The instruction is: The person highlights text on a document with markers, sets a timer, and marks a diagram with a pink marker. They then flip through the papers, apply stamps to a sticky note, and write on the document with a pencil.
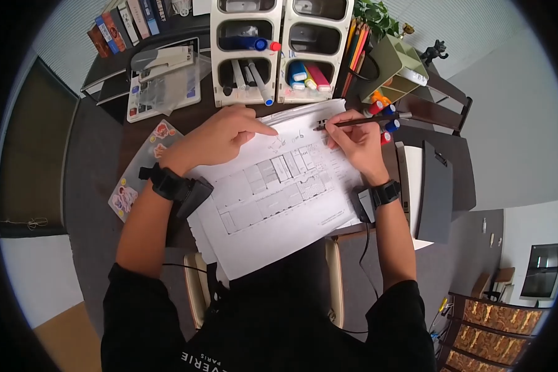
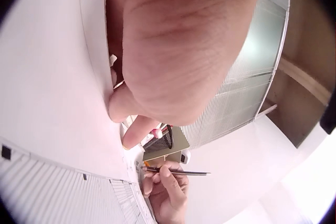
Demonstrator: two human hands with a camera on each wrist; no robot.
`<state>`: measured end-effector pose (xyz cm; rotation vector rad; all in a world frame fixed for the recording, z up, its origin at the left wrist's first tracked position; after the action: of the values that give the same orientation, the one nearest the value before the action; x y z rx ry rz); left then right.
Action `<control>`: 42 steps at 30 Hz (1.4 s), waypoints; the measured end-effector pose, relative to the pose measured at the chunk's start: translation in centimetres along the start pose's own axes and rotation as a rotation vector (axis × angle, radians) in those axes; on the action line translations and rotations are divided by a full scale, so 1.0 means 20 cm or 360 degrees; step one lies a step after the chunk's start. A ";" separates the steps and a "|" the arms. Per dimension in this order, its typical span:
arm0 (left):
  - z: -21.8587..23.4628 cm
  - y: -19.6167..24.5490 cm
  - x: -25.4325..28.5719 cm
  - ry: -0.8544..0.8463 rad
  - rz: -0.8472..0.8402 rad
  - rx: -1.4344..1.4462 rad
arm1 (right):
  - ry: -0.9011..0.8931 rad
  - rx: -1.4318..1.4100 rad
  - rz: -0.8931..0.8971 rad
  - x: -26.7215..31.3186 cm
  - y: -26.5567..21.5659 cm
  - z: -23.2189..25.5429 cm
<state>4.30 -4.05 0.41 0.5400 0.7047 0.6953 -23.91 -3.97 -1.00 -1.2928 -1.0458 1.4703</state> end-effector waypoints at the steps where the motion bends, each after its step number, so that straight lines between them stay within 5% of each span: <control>1: -0.01 -0.01 0.00 0.0030 -0.0027 0.0019 | 0.0003 -0.0022 -0.0003 0.00 0.01 0.00; 18: -0.04 0.03 -0.01 -0.0099 0.0009 -0.0360 | -0.0012 0.0034 0.0050 -0.01 0.01 -0.03; 42: -0.06 0.00 0.01 0.0056 -0.0045 -0.0270 | -0.0019 0.0052 0.0014 -0.01 0.02 -0.03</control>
<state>3.51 -3.60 -0.39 0.3624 0.6778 0.7323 -23.27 -4.19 -1.52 -1.2680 -1.0210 1.4975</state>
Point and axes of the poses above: each hand's wrist, its own x-axis away from the middle knuckle, its own z-axis out of the back of the hand, y = z × x, the point moved 3 cm from there along -x, towards the middle knuckle, and after that the axes turned 12 degrees about y, right-handed, at the moved point
